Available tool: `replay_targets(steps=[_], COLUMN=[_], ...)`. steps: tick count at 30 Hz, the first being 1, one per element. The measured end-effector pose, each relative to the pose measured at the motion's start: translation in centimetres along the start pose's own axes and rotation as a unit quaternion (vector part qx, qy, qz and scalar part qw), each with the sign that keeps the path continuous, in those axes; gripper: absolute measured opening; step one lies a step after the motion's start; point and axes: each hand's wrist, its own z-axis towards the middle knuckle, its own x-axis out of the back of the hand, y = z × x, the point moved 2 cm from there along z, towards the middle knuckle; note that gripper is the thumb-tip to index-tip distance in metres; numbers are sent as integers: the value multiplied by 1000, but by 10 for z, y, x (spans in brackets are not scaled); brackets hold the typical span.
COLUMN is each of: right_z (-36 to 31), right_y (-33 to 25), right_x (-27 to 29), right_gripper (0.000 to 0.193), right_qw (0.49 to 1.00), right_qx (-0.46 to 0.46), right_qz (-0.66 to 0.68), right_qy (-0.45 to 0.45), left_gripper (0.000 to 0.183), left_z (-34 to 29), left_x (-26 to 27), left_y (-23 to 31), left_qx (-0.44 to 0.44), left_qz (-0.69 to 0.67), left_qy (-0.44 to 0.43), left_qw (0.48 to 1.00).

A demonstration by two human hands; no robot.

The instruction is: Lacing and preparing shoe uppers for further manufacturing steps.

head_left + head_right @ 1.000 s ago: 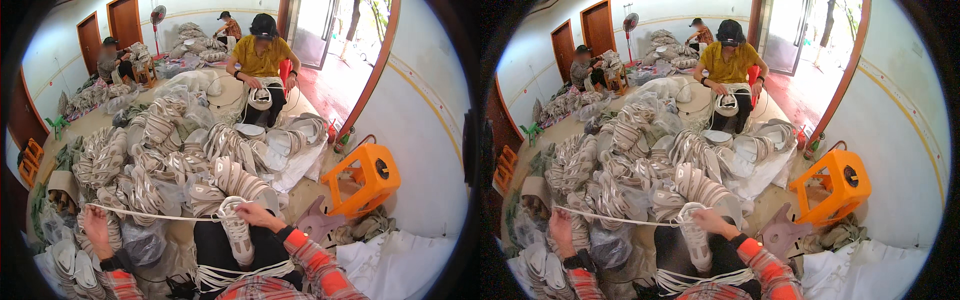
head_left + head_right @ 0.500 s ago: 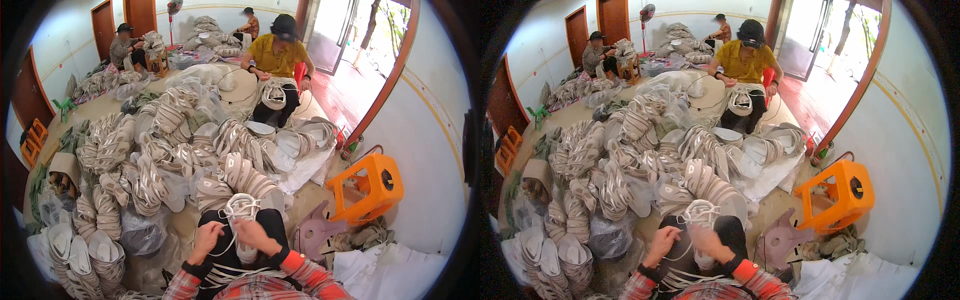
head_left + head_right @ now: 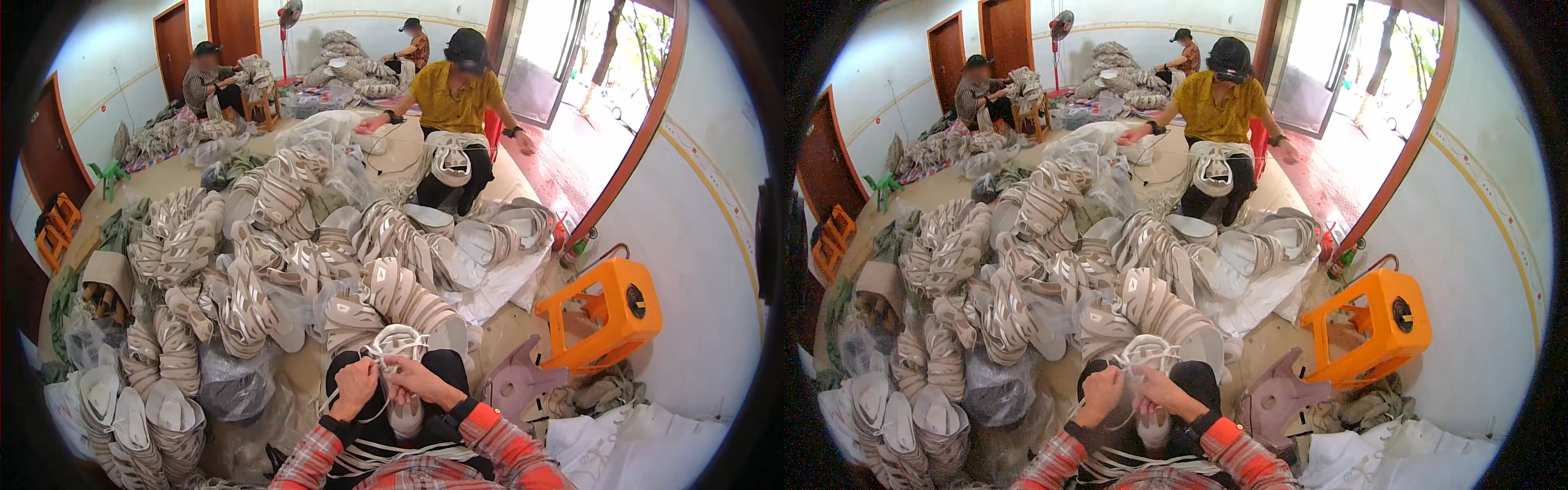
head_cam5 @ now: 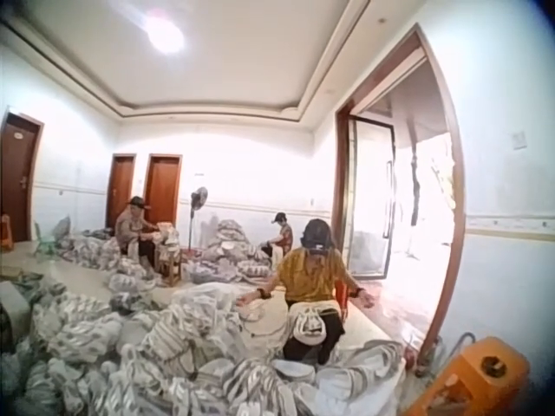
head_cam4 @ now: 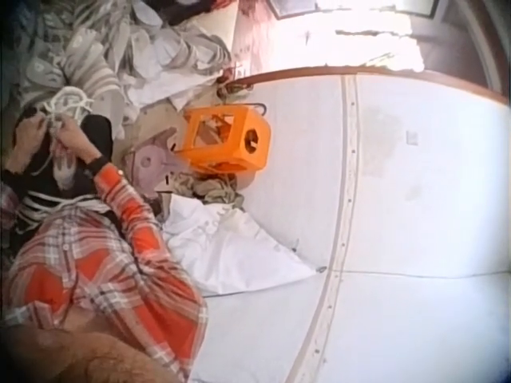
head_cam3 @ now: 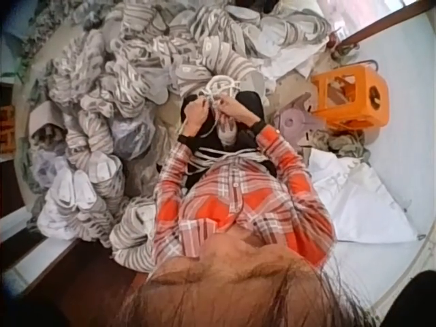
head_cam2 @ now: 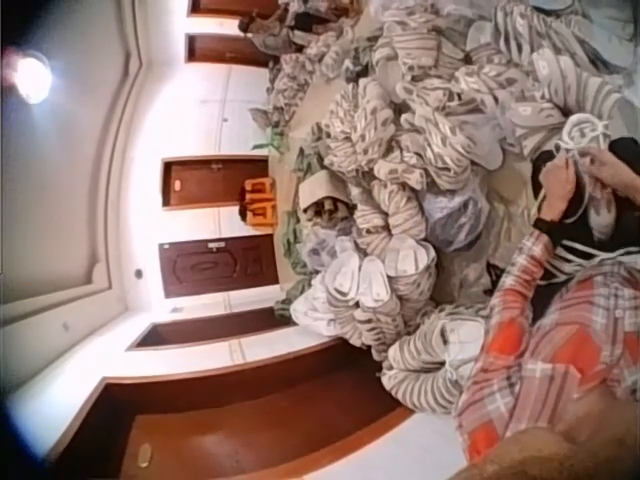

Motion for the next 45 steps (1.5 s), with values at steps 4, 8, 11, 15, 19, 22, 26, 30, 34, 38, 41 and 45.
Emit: replay_targets(steps=[4, 8, 11, 15, 19, 22, 26, 30, 34, 38, 41, 45], right_z=[2, 15, 48, 58, 48, 45, 7, 3, 18, 22, -33, -70], right_y=[-7, -44, -29, -16, -20, -17, -56, -52, -43, -7, -52, -102], right_x=[3, 13, 27, 23, 10, 19, 74, 56, 32, 106, 143, 140], right_gripper=[43, 35, 18, 15, 15, 18, 21, 17, 17, 6, 2, 10], right_qw=[992, 959, 796, 763, 807, 738, 725, 938, 905, 883, 824, 740], right_qx=[-4, -74, 233, 285, 198, 222, 201, 220, 194, 331, 443, 503], right_qz=[107, -263, -556, -580, -554, -625, -560, -133, 377, 329, 321, 396], right_qy=[-59, -70, -43, 24, 50, 123, 347, 232, 7, 54, 145, 207], left_gripper=[19, 20, 20, 23, 25, 28, 21, 18, 18, 18, 19, 13], left_z=[-5, -3, 4, 5, 2, 4, -20, -41, -42, -37, -50, -43], left_x=[-1, -1, -9, -8, -8, 5, 57, 60, 44, 28, -14, -40], left_y=[3, -3, -3, 2, -4, -9, -17, -19, -21, -15, -24, -5], left_qx=[1, 27, 33, 62, 82, 44, 142, 164, 237, 297, 332, 354], left_qz=[-1, 39, 64, 11, 11, 15, -595, -896, -902, -890, -906, -898], left_qy=[-16, -78, -102, -115, -119, -125, -257, -1, 107, 119, -90, -96], left_qw=[1000, 996, 992, 991, 989, 991, 748, 413, 346, 324, 245, 241])
